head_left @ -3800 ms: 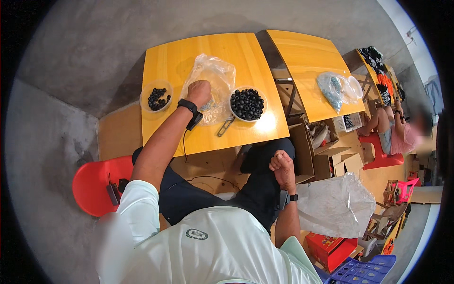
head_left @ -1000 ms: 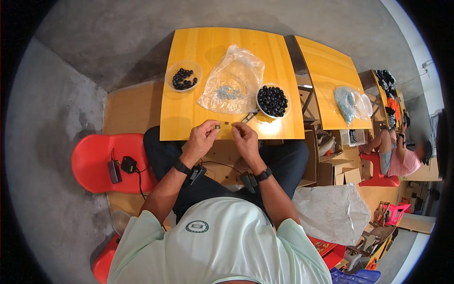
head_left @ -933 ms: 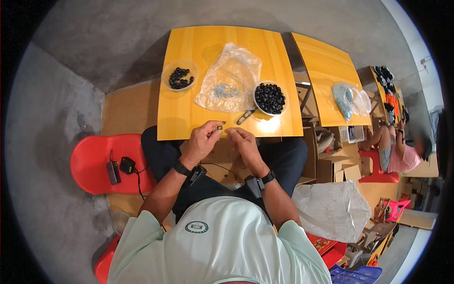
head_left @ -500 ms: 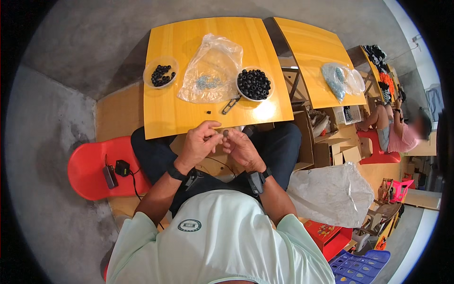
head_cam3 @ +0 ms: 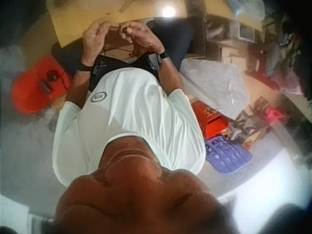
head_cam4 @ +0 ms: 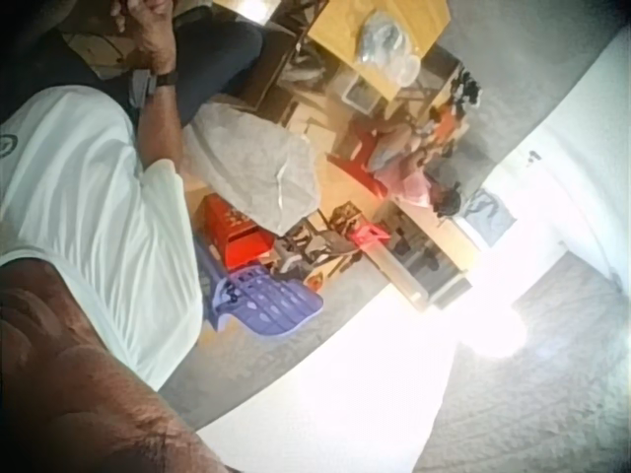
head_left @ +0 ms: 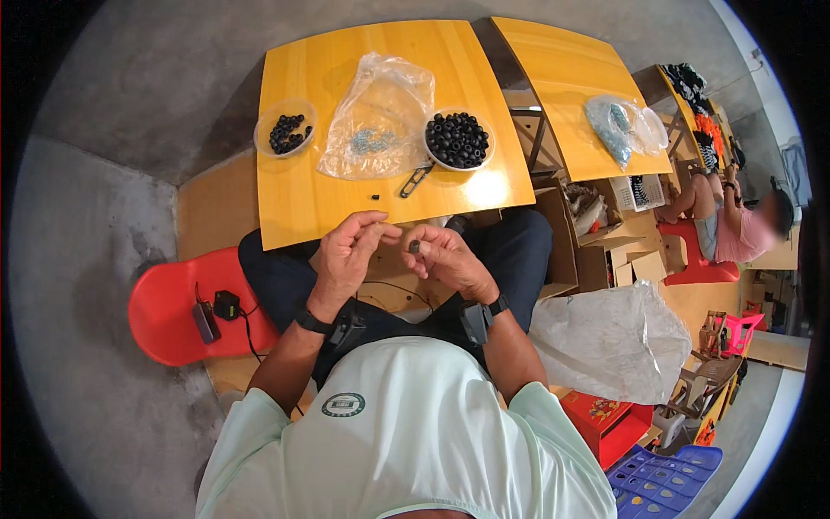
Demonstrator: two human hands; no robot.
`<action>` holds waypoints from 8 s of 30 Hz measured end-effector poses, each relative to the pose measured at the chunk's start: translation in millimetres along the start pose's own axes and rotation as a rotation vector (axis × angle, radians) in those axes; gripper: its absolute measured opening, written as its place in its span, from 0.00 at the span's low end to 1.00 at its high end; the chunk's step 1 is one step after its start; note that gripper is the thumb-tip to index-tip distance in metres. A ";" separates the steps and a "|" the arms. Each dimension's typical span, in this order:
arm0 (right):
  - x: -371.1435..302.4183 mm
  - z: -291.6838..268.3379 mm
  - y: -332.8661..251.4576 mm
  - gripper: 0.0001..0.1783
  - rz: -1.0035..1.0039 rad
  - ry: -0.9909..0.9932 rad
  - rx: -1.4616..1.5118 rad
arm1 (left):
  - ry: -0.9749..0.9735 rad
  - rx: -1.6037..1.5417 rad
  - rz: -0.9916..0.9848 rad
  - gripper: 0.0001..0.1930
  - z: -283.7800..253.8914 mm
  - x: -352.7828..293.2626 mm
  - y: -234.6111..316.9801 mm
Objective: The person assembles small black plastic/rubber parts by hand at a table.
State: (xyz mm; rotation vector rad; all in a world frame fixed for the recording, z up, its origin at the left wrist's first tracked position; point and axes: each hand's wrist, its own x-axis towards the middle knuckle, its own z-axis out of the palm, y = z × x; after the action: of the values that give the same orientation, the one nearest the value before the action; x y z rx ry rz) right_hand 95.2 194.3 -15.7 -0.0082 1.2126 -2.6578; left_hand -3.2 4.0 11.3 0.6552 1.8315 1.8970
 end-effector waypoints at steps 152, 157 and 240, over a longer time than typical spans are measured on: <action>6.9 -4.1 63.4 0.13 -0.033 0.149 0.474 | -0.292 0.316 0.143 0.07 -5.4 16.7 -9.2; 5.7 -4.7 65.6 0.13 -0.034 0.130 0.457 | -0.341 0.273 0.079 0.08 -10.5 17.1 -14.9; -16.9 -6.5 41.6 0.17 0.108 0.065 0.372 | -0.441 0.683 0.538 0.14 5.2 9.8 2.3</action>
State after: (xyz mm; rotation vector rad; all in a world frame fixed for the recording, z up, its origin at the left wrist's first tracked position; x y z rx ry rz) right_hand 119.2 176.1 -49.6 0.1986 0.6961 -2.7600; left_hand -7.8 14.0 14.2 1.7796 2.1051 1.1764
